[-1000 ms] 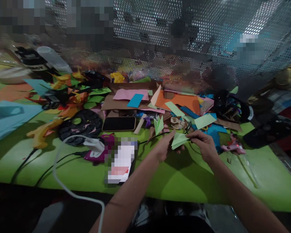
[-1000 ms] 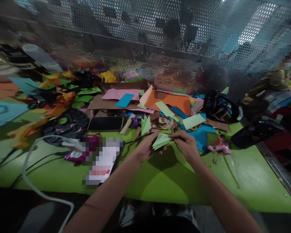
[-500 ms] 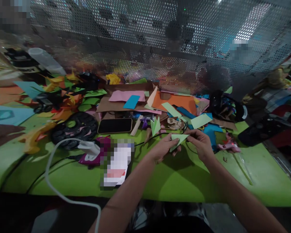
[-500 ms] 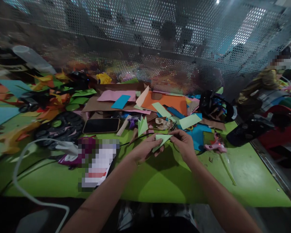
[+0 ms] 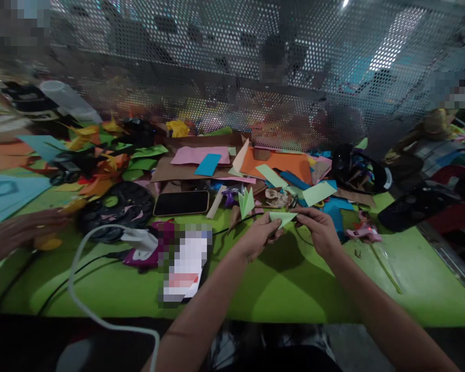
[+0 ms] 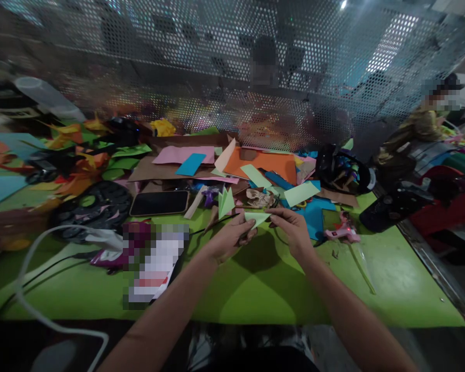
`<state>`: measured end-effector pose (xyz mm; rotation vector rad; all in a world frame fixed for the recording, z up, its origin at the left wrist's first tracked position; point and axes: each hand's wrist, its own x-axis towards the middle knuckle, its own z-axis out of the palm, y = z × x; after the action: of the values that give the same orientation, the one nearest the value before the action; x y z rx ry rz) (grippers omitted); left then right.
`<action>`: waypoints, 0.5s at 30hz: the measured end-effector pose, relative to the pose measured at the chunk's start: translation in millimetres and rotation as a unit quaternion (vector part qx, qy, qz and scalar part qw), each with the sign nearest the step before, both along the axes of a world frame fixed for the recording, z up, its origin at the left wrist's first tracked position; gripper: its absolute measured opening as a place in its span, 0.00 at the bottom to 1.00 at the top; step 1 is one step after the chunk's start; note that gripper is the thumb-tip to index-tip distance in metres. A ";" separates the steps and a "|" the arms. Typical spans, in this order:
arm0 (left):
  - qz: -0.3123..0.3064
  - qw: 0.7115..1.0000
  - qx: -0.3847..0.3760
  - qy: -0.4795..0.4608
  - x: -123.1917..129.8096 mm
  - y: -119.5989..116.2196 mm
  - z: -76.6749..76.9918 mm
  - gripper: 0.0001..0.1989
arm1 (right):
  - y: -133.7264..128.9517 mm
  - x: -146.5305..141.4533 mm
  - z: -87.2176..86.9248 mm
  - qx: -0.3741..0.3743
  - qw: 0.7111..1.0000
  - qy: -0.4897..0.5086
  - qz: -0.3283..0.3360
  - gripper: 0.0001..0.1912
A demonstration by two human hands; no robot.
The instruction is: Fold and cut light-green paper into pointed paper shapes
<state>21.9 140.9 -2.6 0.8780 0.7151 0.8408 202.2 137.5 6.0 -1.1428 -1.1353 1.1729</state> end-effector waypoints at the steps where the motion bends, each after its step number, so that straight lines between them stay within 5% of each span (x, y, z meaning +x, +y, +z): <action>1: 0.008 1.000 0.000 0.000 -0.1 -0.1 0.9 0.20 | 0.5 0.5 1.0 -0.002 1.000 0.002 0.006 0.11; 15: -0.001 0.997 0.036 0.071 -0.6 -3.0 3.2 0.19 | 1.7 3.9 -1.4 0.038 0.988 -0.148 0.003 0.16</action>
<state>21.3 137.9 0.5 1.0094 0.8118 0.8129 206.1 139.2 4.5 -1.2835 -1.3964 0.9757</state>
